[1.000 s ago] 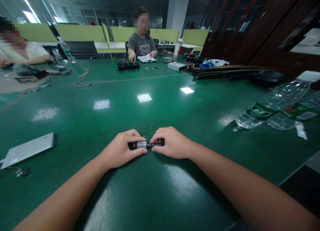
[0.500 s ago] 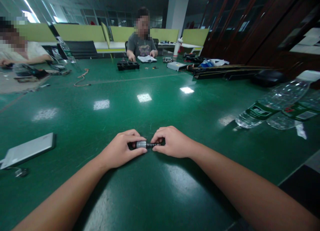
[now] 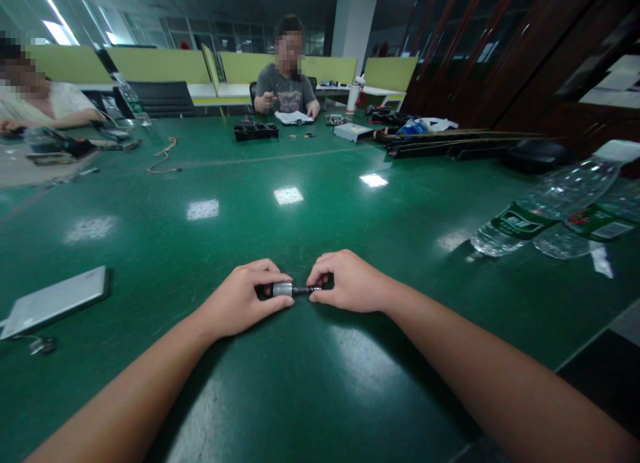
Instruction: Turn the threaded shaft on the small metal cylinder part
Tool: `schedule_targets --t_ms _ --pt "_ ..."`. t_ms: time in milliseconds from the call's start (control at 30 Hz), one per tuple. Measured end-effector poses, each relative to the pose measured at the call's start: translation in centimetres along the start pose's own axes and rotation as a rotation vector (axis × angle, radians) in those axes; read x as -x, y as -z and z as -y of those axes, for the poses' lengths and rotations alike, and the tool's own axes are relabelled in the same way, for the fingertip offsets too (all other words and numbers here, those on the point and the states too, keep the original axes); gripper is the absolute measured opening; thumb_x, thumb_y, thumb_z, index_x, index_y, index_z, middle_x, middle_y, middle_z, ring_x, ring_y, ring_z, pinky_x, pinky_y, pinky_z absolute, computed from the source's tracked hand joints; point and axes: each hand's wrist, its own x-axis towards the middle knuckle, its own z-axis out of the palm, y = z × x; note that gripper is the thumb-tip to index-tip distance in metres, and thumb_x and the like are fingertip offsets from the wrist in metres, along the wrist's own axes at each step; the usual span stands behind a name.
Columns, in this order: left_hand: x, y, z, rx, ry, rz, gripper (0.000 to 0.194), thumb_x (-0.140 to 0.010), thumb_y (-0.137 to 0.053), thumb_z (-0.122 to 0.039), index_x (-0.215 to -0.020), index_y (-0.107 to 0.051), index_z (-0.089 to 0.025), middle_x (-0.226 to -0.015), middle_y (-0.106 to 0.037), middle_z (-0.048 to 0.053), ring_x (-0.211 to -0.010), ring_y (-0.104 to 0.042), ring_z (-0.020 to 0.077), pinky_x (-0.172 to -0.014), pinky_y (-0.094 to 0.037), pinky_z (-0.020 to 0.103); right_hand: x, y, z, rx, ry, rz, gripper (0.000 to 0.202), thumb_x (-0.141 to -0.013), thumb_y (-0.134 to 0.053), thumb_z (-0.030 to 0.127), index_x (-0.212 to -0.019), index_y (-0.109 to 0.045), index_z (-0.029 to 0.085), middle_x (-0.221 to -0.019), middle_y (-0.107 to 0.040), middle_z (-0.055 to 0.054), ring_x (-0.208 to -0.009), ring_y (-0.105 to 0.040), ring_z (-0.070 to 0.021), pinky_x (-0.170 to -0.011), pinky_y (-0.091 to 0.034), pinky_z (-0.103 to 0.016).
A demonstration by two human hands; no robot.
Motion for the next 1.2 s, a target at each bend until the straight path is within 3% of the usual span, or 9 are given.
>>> schedule_targets --t_ms 1200 --pt "0.2 0.1 -0.1 0.013 -0.007 -0.008 0.025 -0.086 -0.068 -0.036 -0.105 -0.074 -0.02 -0.088 -0.064 0.004 -0.076 -0.061 0.0157 -0.07 -0.047 0.027 0.2 1.2 -0.5 0.004 -0.053 0.069 0.012 -0.071 -0.075 0.016 -0.083 -0.076 0.017 -0.079 -0.071 -0.002 -0.072 -0.063 -0.0134 -0.066 -0.045 -0.024"
